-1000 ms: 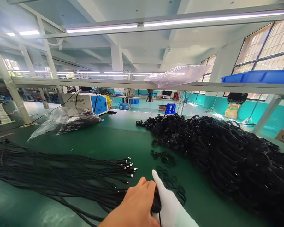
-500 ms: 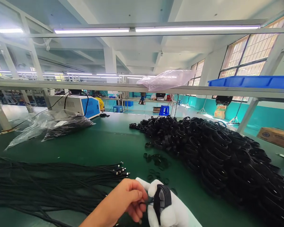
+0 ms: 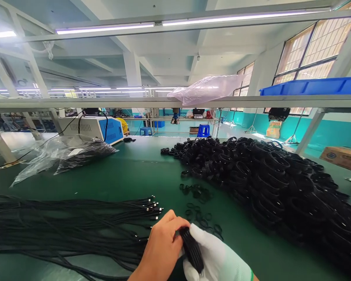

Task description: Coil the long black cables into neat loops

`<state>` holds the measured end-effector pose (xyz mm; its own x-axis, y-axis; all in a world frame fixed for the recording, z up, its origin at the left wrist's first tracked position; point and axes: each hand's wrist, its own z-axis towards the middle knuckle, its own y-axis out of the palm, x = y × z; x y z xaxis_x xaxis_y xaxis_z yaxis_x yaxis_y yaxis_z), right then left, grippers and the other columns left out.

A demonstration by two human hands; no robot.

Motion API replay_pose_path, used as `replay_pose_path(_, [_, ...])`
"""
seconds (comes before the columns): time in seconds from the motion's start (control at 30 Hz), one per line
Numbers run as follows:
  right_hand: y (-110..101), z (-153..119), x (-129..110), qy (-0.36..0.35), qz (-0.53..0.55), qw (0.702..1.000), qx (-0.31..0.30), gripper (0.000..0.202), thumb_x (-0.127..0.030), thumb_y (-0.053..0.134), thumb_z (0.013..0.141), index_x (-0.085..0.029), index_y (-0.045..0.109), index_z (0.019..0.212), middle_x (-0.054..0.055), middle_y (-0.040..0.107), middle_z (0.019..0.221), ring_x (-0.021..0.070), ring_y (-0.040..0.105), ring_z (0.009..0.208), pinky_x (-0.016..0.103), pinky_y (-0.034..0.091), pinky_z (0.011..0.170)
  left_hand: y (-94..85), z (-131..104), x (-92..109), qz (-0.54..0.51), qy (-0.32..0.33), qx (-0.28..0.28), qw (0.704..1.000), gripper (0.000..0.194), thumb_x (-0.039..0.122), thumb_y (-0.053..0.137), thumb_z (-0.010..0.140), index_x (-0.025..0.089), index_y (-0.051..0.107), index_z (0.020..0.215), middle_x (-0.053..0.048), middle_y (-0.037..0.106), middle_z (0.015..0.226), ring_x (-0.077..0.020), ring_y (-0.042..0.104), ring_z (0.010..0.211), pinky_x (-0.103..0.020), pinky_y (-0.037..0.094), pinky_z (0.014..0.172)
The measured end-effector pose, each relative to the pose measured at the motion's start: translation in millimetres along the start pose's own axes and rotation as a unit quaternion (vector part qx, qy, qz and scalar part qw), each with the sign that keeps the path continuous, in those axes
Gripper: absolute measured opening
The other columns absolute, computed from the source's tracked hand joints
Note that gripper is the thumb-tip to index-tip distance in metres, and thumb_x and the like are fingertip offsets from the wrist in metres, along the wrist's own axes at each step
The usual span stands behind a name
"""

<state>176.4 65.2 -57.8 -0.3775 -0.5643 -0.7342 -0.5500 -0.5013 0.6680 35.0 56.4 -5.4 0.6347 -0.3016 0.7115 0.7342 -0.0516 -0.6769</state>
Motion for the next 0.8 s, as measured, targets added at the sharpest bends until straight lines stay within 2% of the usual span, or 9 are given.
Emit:
replay_pose_path(0.1, [-2,0,-3,0.037,0.035,0.998,-0.033,0.047,-0.047,0.054,0.072,-0.004,0.065,0.085,0.005,0.059,0.048,0.0094,0.047,0.033,0.017,0.032,0.028,3.8,2,-8,-0.004,-0.006,0.020,1.000,0.038,0.003,0.041,0.070,0.024,0.070,0.083,0.001,0.054,0.077,-0.0134,0.053,0.068,-0.023,0.038,0.062])
replay_pose_path(0.2, [-4,2,-1,-0.024,0.071,0.995,-0.062,0.034,-0.027,0.060,0.067,-0.007,0.065,0.093,0.007,0.066,0.064,0.0108,0.055,0.041,0.017,0.039,0.034,4.7,4,-15,-0.024,-0.002,0.035,0.999,0.038,0.003,0.041,0.069,0.023,0.070,0.081,0.001,0.054,0.078,-0.0133,0.053,0.068,-0.023,0.038,0.061])
replay_pose_path(0.3, [-6,7,9,-0.052,0.078,0.994,-0.060,0.038,-0.038,0.063,0.076,-0.006,0.065,0.097,0.009,0.067,0.075,0.0101,0.060,0.051,0.016,0.044,0.041,3.8,3,-17,-0.080,-0.009,0.044,0.996,0.030,0.008,0.045,0.070,0.022,0.070,0.078,0.001,0.053,0.074,-0.0131,0.051,0.064,-0.022,0.036,0.057])
replay_pose_path(0.43, [-10,16,27,-0.077,0.055,0.995,-0.029,0.053,-0.056,0.062,0.076,-0.003,0.067,0.068,0.004,0.054,0.047,0.0059,0.049,0.039,0.013,0.034,0.035,0.1,-1,-9,-0.095,0.002,0.046,0.994,0.026,0.011,0.047,0.071,0.021,0.070,0.077,0.000,0.052,0.073,-0.0140,0.051,0.066,-0.023,0.037,0.060])
replay_pose_path(0.47, [-11,18,29,-0.079,0.057,0.995,-0.013,0.056,-0.059,0.061,0.075,-0.004,0.067,0.068,0.004,0.055,0.047,0.0066,0.050,0.038,0.014,0.036,0.036,-2.1,-1,-7,-0.076,0.002,0.043,0.996,0.028,0.010,0.046,0.070,0.022,0.070,0.077,0.000,0.053,0.074,-0.0141,0.052,0.067,-0.024,0.037,0.061])
replay_pose_path(0.53, [-10,18,28,-0.093,0.052,0.994,0.010,0.056,-0.061,0.058,0.078,-0.006,0.067,0.085,0.007,0.062,0.057,0.0104,0.056,0.043,0.018,0.044,0.041,-9.5,1,-4,-0.017,-0.016,0.035,0.999,0.031,0.006,0.043,0.067,0.022,0.069,0.075,0.000,0.054,0.075,-0.0142,0.051,0.068,-0.024,0.037,0.062])
replay_pose_path(0.63, [-7,15,19,-0.077,0.073,0.994,-0.005,0.048,-0.055,0.053,0.084,-0.011,0.063,0.101,0.009,0.067,0.072,0.0135,0.061,0.051,0.022,0.049,0.044,-25.9,8,-9,-0.004,-0.028,-0.028,0.999,0.030,0.010,0.048,0.065,0.023,0.068,0.084,0.001,0.057,0.082,-0.0147,0.051,0.072,-0.025,0.038,0.066])
replay_pose_path(0.73, [-2,12,12,-0.025,0.145,0.988,-0.044,0.048,-0.057,0.050,0.085,-0.013,0.064,0.097,0.009,0.068,0.086,0.0132,0.064,0.059,0.020,0.050,0.048,-39.2,15,-24,-0.170,0.026,-0.145,0.974,0.035,0.025,0.059,0.070,0.023,0.067,0.104,-0.002,0.060,0.100,-0.0164,0.052,0.083,-0.026,0.041,0.074])
replay_pose_path(0.8, [2,11,9,0.000,0.135,0.989,-0.053,0.051,-0.058,0.049,0.085,-0.012,0.065,0.098,0.010,0.066,0.091,0.0135,0.065,0.065,0.022,0.052,0.055,-41.6,18,-32,-0.263,0.023,-0.189,0.946,0.034,0.033,0.061,0.072,0.020,0.068,0.103,-0.003,0.061,0.098,-0.0166,0.053,0.083,-0.026,0.042,0.073])
